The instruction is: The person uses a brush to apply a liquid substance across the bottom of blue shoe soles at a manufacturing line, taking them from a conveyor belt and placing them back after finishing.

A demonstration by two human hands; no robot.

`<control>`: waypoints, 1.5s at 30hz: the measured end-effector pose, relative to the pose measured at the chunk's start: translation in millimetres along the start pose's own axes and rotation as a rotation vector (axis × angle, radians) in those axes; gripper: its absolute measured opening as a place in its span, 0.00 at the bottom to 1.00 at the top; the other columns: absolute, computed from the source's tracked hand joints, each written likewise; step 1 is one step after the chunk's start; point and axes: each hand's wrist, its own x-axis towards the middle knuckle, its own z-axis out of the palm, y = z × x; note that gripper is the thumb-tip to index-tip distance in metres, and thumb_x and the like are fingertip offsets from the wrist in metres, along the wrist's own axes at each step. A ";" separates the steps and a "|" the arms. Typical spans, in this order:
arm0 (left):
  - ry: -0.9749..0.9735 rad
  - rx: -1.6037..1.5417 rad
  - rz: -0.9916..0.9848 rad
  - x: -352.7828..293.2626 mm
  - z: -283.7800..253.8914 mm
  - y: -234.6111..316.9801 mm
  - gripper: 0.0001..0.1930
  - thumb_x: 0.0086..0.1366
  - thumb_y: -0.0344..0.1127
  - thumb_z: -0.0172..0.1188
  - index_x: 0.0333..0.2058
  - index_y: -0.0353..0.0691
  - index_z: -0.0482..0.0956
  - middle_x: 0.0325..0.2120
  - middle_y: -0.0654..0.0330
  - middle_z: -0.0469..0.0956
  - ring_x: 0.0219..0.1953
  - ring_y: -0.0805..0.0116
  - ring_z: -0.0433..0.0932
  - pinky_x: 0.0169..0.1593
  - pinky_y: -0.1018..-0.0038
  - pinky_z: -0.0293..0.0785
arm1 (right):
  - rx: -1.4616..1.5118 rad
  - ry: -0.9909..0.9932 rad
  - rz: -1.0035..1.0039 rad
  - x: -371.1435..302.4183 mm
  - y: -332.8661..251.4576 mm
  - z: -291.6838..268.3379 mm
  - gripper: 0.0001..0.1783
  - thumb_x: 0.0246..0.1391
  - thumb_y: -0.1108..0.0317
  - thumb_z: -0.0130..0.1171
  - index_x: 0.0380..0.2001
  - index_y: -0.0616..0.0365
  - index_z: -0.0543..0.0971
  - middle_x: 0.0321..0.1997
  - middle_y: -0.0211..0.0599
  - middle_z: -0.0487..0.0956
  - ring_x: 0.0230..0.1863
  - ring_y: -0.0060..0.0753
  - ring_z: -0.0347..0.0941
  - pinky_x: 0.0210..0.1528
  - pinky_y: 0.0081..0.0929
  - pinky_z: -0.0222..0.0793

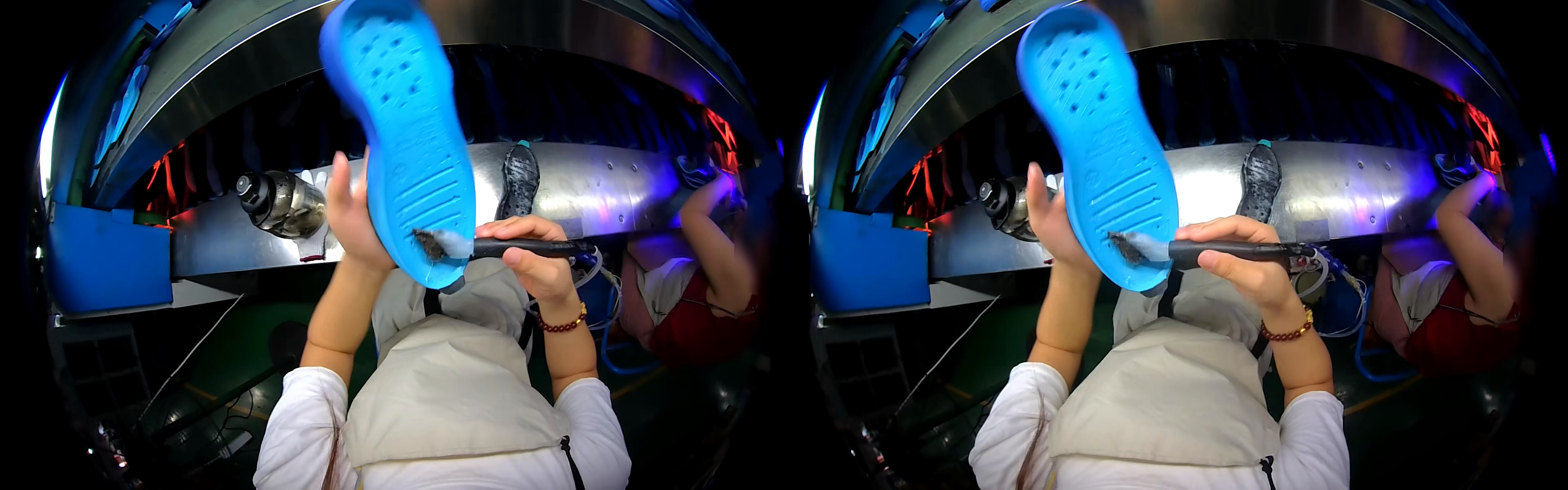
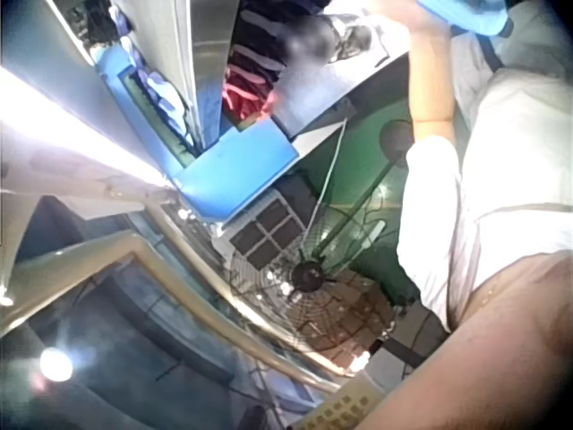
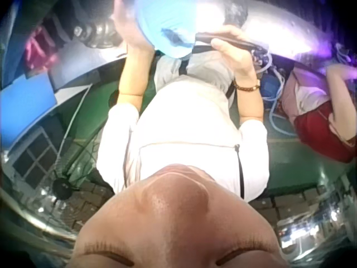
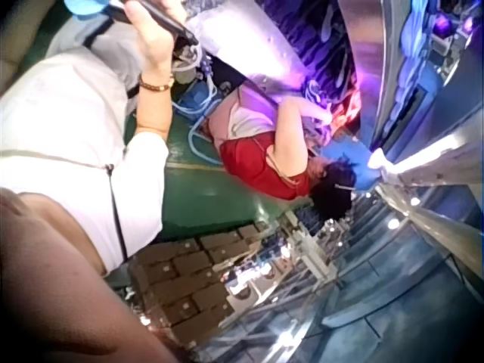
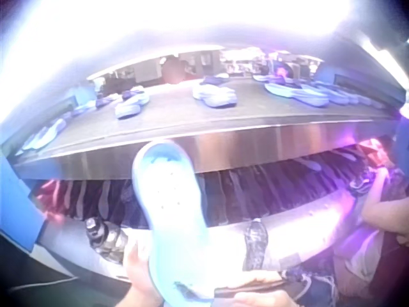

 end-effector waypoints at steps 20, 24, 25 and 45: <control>-0.077 -0.183 0.036 1.5 -8.5 -24.1 0.27 0.61 0.49 0.41 0.49 0.29 0.65 0.43 0.49 0.72 0.43 0.59 0.73 0.50 0.66 0.67 | -0.413 0.023 -0.208 -2.0 -9.8 32.3 0.11 0.40 0.80 0.59 0.32 0.66 0.76 0.37 0.48 0.77 0.41 0.37 0.74 0.45 0.27 0.68; -0.077 -0.198 0.028 3.6 -8.9 -20.3 0.27 0.61 0.49 0.42 0.49 0.30 0.65 0.43 0.49 0.72 0.43 0.59 0.73 0.49 0.65 0.68 | -0.392 -0.029 -0.152 1.5 -22.0 31.3 0.11 0.39 0.81 0.59 0.31 0.66 0.76 0.37 0.48 0.77 0.41 0.37 0.74 0.45 0.28 0.69; -0.096 -0.209 0.027 4.2 -9.2 -19.5 0.27 0.61 0.49 0.42 0.49 0.30 0.65 0.43 0.49 0.72 0.43 0.59 0.73 0.49 0.65 0.68 | -0.268 0.047 -0.104 3.6 -23.8 27.9 0.12 0.38 0.81 0.60 0.31 0.66 0.76 0.36 0.48 0.77 0.40 0.38 0.75 0.45 0.28 0.69; -0.111 0.233 -0.681 17.2 3.4 4.9 0.28 0.55 0.45 0.53 0.49 0.28 0.66 0.39 0.46 0.72 0.37 0.60 0.75 0.41 0.71 0.72 | -0.822 -0.655 -0.060 30.6 -56.0 6.3 0.11 0.39 0.75 0.63 0.31 0.61 0.78 0.35 0.40 0.79 0.38 0.37 0.76 0.42 0.27 0.70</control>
